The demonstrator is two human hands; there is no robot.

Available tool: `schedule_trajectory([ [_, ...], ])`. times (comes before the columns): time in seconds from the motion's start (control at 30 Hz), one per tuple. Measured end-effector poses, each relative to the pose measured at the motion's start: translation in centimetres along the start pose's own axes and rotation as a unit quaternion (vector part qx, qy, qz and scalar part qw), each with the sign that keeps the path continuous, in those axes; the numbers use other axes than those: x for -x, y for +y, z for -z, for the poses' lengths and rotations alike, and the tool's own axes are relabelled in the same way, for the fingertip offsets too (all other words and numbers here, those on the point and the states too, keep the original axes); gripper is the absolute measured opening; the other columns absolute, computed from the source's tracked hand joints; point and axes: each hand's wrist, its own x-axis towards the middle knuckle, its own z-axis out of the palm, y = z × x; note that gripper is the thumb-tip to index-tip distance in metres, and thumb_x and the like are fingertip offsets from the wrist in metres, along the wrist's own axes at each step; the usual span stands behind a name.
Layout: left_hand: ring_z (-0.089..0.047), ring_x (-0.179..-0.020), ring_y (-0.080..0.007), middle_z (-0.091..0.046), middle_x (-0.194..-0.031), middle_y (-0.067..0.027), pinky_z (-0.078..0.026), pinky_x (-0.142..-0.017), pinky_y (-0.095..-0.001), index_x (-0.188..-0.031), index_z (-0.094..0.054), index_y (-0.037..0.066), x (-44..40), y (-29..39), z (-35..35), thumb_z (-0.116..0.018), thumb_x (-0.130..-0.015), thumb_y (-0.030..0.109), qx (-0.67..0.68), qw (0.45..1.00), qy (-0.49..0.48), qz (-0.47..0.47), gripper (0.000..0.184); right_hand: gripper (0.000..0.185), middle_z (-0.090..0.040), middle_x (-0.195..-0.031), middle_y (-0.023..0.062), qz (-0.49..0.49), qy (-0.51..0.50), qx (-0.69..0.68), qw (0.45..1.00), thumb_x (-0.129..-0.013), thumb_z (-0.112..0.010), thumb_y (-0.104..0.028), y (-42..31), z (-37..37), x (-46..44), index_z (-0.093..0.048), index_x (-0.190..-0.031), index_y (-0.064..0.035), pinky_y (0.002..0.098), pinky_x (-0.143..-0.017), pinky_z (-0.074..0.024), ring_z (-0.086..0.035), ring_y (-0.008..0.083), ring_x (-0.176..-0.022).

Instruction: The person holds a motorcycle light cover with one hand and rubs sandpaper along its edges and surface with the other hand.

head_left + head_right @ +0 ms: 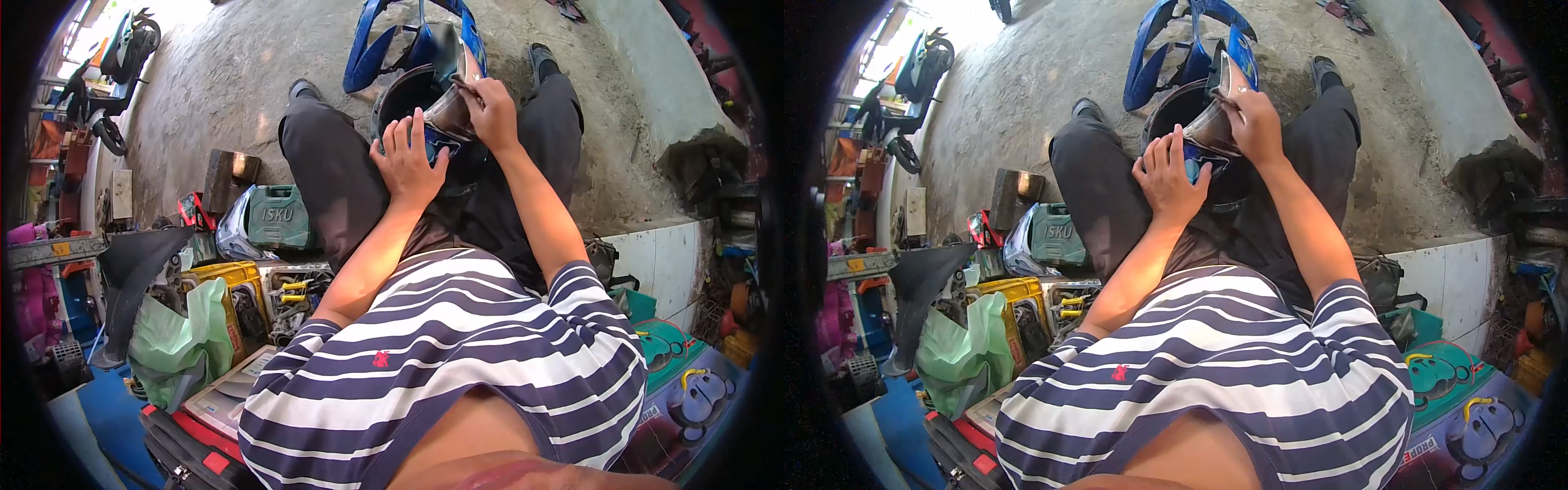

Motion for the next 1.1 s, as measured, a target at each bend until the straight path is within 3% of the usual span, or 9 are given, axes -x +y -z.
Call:
schedule_trajectory([
  [0.2, -0.051, -0.144, -0.0318, -0.061, -0.148, -0.0091, -0.033, -0.115, -0.0595, -0.165, -0.048, 0.011, -0.2, 0.1, 0.1, -0.087, -0.084, 0.041, 0.009, 1.0, -0.004, 0.004, 0.094, 0.015, -0.074, -0.097, 0.0178, 0.093, -0.041, -0.049, 0.994, -0.093, -0.08, -0.007, -2.5, 0.1, 0.8, -0.082, -0.107, -0.006, 0.0501, -0.086, -0.055, -0.069, 0.0421, -0.095],
  [0.3, -0.051, -0.144, -0.0318, -0.061, -0.148, -0.0092, -0.033, -0.115, -0.0587, -0.165, -0.049, 0.011, -0.1, 0.0, 0.3, -0.087, -0.084, 0.041, 0.006, 1.0, -0.003, 0.001, 0.094, 0.013, -0.073, -0.095, 0.0181, 0.02, 0.008, -0.002, 1.0, -0.092, -0.08, -0.007, -0.4, -0.2, 0.2, -0.081, -0.105, -0.0054, 0.0504, -0.086, -0.055, -0.069, 0.0423, -0.096],
  [0.4, -0.052, -0.143, -0.0321, -0.062, -0.147, -0.0093, -0.034, -0.115, -0.058, -0.164, -0.05, 0.01, -0.1, 0.1, 0.2, -0.087, -0.084, 0.041, 0.011, 1.0, -0.001, -0.001, 0.094, 0.014, -0.073, -0.1, 0.0187, 0.023, -0.011, 0.045, 0.999, -0.093, -0.08, -0.004, 0.2, 0.1, -0.4, -0.078, -0.107, -0.0028, 0.0484, -0.084, -0.0561, -0.069, 0.0419, -0.096],
  [0.53, -0.053, -0.141, -0.0323, -0.062, -0.144, -0.0096, -0.034, -0.114, -0.0569, -0.163, -0.052, 0.01, -0.3, -0.1, 0.2, -0.087, -0.084, 0.041, 0.024, 1.0, 0.007, 0.003, 0.092, 0.011, -0.072, -0.096, 0.0192, 0.085, -0.056, -0.044, 0.994, -0.093, -0.079, -0.006, -2.3, -0.3, 1.1, -0.077, -0.103, -0.0037, 0.0515, -0.084, -0.0548, -0.069, 0.0434, -0.097],
  [0.63, -0.053, -0.141, -0.0322, -0.063, -0.143, -0.0099, -0.035, -0.113, -0.0562, -0.162, -0.053, 0.01, -0.1, -0.1, 0.1, -0.087, -0.084, 0.04, 0.016, 1.0, 0.016, -0.007, 0.091, 0.012, -0.072, -0.097, 0.0197, 0.018, -0.008, 0.004, 1.0, -0.093, -0.079, -0.006, -0.3, -0.3, 0.3, -0.076, -0.104, -0.0036, 0.0512, -0.085, -0.055, -0.069, 0.044, -0.097],
  [0.73, -0.054, -0.14, -0.0322, -0.063, -0.142, -0.01, -0.035, -0.113, -0.0559, -0.162, -0.053, 0.01, 0.0, 0.0, 0.1, -0.088, -0.083, 0.039, 0.032, 0.999, 0.014, -0.009, 0.091, 0.012, -0.073, -0.098, 0.0199, 0.021, 0.001, 0.033, 0.999, -0.093, -0.079, -0.006, 0.3, -0.1, -0.1, -0.076, -0.105, -0.0032, 0.0512, -0.085, -0.0552, -0.069, 0.0444, -0.097],
  [0.87, -0.054, -0.14, -0.0322, -0.064, -0.141, -0.0097, -0.036, -0.113, -0.0556, -0.162, -0.053, 0.01, -0.1, 0.0, 0.0, -0.087, -0.083, 0.039, 0.041, 0.999, 0.019, -0.004, 0.09, 0.012, -0.072, -0.098, 0.0196, 0.084, -0.045, -0.033, 0.995, -0.093, -0.08, -0.004, -2.4, -0.3, 1.2, -0.076, -0.105, -0.0007, 0.0471, -0.082, -0.0565, -0.071, 0.0423, -0.094],
  [1.0, -0.055, -0.139, -0.0318, -0.064, -0.14, -0.0093, -0.036, -0.112, -0.0552, -0.161, -0.053, 0.01, 0.0, 0.0, 0.2, -0.088, -0.083, 0.039, 0.026, 0.999, 0.017, -0.008, 0.09, 0.01, -0.074, -0.098, 0.02, -0.007, -0.008, 0.011, 1.0, -0.094, -0.078, -0.006, -0.3, 0.3, -0.3, -0.078, -0.103, -0.0023, 0.0496, -0.086, -0.0564, -0.071, 0.043, -0.098],
  [1.1, -0.055, -0.139, -0.0315, -0.064, -0.139, -0.0092, -0.036, -0.112, -0.0553, -0.161, -0.054, 0.01, 0.0, 0.2, -0.1, -0.088, -0.083, 0.04, 0.032, 0.999, 0.013, -0.005, 0.09, 0.01, -0.073, -0.098, 0.0204, -0.001, -0.006, 0.014, 1.0, -0.093, -0.079, -0.006, -0.4, 0.3, -0.2, -0.077, -0.102, -0.0026, 0.0508, -0.085, -0.0562, -0.071, 0.044, -0.098],
])
